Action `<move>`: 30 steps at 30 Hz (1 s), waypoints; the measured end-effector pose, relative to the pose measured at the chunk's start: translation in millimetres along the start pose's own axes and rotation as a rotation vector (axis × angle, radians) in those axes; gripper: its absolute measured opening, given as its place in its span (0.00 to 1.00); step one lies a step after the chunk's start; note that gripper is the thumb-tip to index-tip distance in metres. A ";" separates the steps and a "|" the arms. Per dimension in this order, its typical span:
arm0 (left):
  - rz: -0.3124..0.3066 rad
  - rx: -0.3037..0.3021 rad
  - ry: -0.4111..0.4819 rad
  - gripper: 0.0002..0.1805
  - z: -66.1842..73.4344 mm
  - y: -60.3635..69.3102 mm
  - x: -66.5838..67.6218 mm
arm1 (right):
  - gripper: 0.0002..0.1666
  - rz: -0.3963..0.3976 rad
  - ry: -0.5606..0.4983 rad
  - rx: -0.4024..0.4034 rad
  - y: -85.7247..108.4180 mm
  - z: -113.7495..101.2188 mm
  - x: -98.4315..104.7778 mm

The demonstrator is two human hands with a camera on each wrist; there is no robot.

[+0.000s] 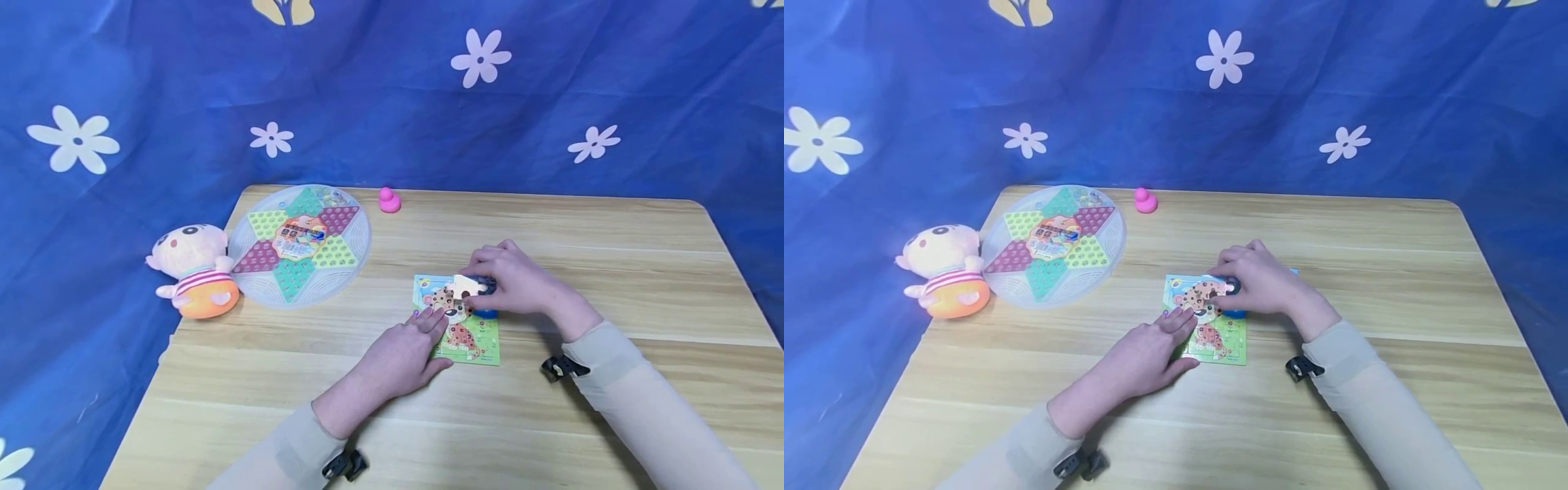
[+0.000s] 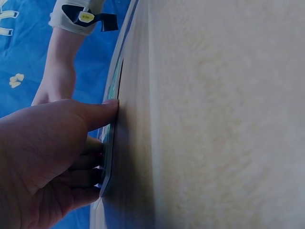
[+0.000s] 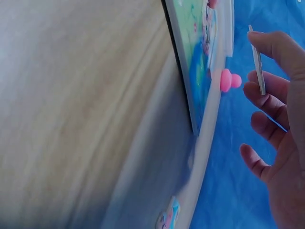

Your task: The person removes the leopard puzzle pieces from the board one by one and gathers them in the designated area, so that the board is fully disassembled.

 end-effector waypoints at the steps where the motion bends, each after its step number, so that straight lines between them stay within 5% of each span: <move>1: 0.002 -0.004 -0.003 0.42 0.3 -0.3 0.1 | 0.29 0.007 0.001 0.002 1.0 0.1 1.8; 22: -0.012 -0.011 -0.029 0.41 2.0 -1.4 1.5 | 0.26 0.161 -0.004 0.024 47.6 13.6 48.3; 30: -0.029 -0.001 -0.030 0.42 2.0 -2.6 0.6 | 0.27 0.182 0.010 -0.058 71.7 29.7 60.7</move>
Point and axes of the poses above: each hand's wrist, its own y-axis away from the middle knuckle, its own x-axis out of the back of the hand, z = x × y, the point moved 10 cm from there along -y, towards the middle knuckle, and after that the axes turned 3 degrees about -y, right-handed, at the moved point
